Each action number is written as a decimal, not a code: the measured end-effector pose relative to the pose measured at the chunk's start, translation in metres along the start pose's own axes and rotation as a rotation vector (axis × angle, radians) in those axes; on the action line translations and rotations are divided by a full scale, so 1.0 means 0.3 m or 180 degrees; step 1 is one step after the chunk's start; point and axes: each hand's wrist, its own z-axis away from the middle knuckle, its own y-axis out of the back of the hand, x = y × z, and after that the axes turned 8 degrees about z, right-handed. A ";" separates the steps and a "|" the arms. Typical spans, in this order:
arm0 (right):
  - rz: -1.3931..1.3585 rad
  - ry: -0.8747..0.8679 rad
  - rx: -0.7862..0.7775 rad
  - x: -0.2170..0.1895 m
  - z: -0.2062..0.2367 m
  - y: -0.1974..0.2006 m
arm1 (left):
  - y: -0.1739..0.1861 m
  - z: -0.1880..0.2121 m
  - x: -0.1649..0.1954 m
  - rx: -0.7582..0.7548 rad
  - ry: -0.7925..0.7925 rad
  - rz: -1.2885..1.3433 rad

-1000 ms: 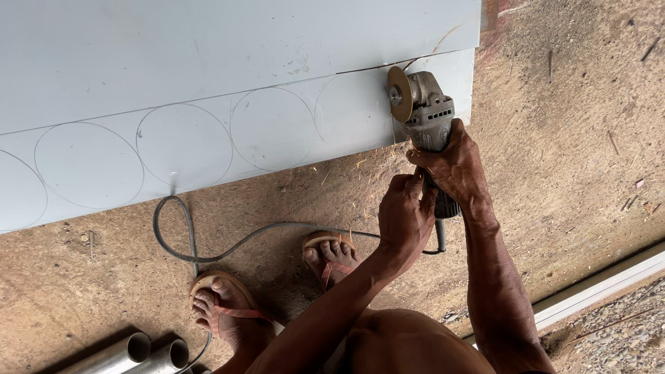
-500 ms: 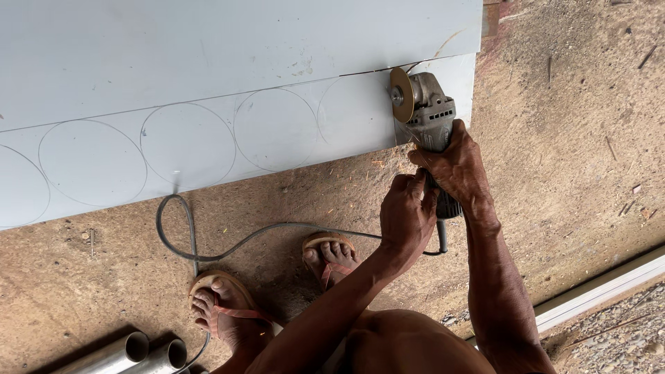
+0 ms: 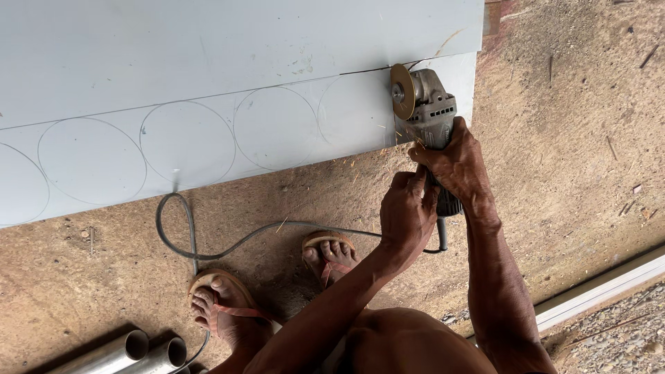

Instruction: The person uses an angle grinder to cut circular shapes along pre-drawn lines on a light-blue metal sheet. The person repositions the grinder and the cord several times to follow the curved outlines and complete multiple circles.

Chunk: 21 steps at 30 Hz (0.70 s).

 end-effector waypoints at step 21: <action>-0.0002 -0.0060 0.0004 -0.021 0.001 -0.002 | 0.026 -0.014 0.010 -0.0282 0.0116 -0.0137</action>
